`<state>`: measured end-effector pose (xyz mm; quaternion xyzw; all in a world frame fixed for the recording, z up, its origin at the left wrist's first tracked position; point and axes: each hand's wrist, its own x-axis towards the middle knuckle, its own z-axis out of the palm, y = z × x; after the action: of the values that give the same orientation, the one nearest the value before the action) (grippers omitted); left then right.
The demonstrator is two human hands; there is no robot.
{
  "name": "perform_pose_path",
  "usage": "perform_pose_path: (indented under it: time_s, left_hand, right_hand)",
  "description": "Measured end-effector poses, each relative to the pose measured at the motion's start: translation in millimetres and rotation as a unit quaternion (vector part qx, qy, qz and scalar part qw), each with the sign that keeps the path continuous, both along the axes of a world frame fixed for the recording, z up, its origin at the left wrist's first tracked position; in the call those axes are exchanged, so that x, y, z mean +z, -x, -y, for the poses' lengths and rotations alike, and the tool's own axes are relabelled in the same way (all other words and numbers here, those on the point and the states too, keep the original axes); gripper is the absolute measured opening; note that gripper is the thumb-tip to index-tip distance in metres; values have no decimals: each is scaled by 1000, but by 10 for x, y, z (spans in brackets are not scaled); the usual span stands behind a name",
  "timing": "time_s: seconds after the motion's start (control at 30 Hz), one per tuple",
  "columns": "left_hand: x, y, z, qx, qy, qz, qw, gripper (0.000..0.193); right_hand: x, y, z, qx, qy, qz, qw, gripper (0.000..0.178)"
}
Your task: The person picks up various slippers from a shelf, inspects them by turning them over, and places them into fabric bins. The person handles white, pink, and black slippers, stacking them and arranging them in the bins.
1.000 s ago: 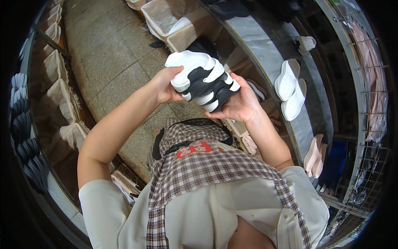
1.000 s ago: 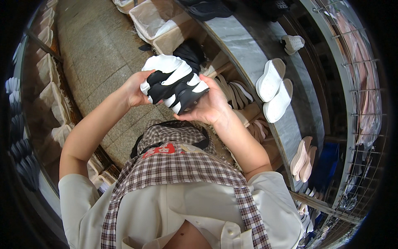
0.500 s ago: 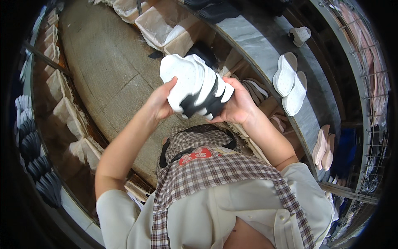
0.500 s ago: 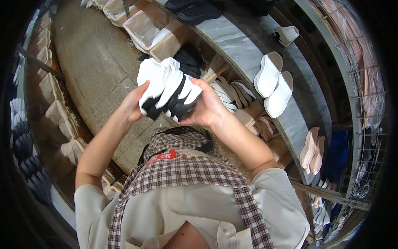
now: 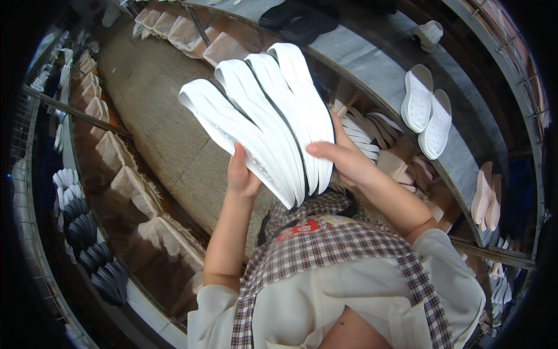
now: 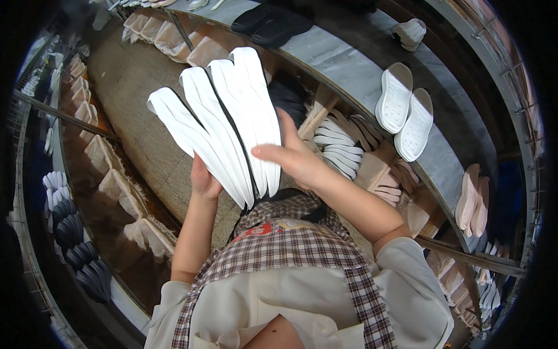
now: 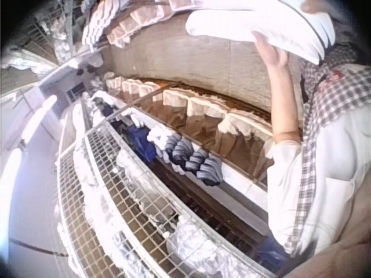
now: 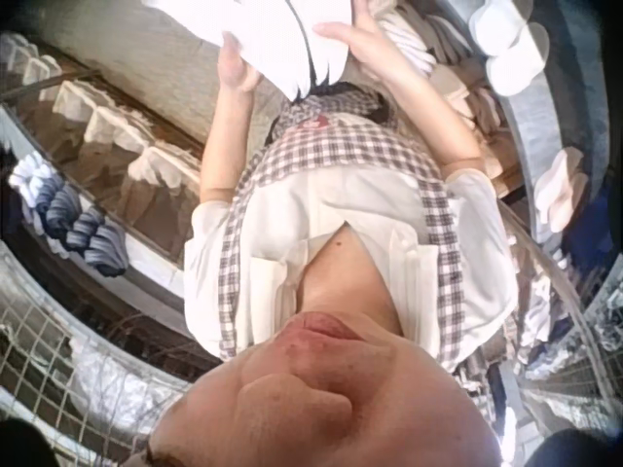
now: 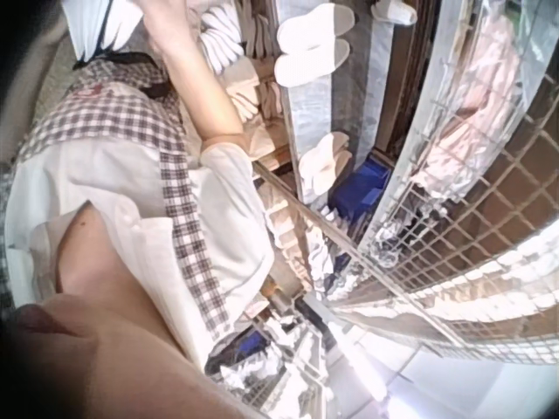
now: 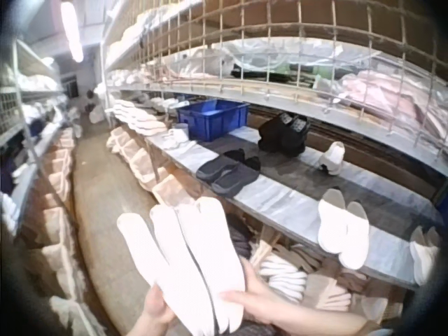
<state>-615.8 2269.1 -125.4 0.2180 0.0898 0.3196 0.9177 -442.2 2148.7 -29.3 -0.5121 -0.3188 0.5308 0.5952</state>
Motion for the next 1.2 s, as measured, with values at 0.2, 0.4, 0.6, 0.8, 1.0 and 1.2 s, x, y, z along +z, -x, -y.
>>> perform_pose_path:
  time_s: [0.2, 0.4, 0.6, 0.8, 1.0, 1.2]
  left_hand:
    - [24, 43, -110, 5, -48, 34, 998, 59]
    - [136, 70, -139, 8, -74, 58, 995, 50]
    - [214, 40, -165, 20, -73, 99, 992, 51]
    - [220, 57, -203, 23, -88, 108, 990, 53]
    - [281, 111, -222, 35, -118, 78, 989, 54]
    - [258, 198, -288, 68, -189, -58, 978, 63]
  right_hand:
    - [22, 40, 46, 37, -94, 100, 990, 106]
    - [11, 71, 104, 43, -107, 115, 987, 107]
    - [-9, 65, 137, 49, -116, 128, 984, 110]
    - [-64, 46, 144, 61, -135, 133, 980, 109]
    - [-56, -21, 82, 6, -123, 62, 990, 89]
    - [-18, -168, -49, 1, -76, 148, 986, 87]
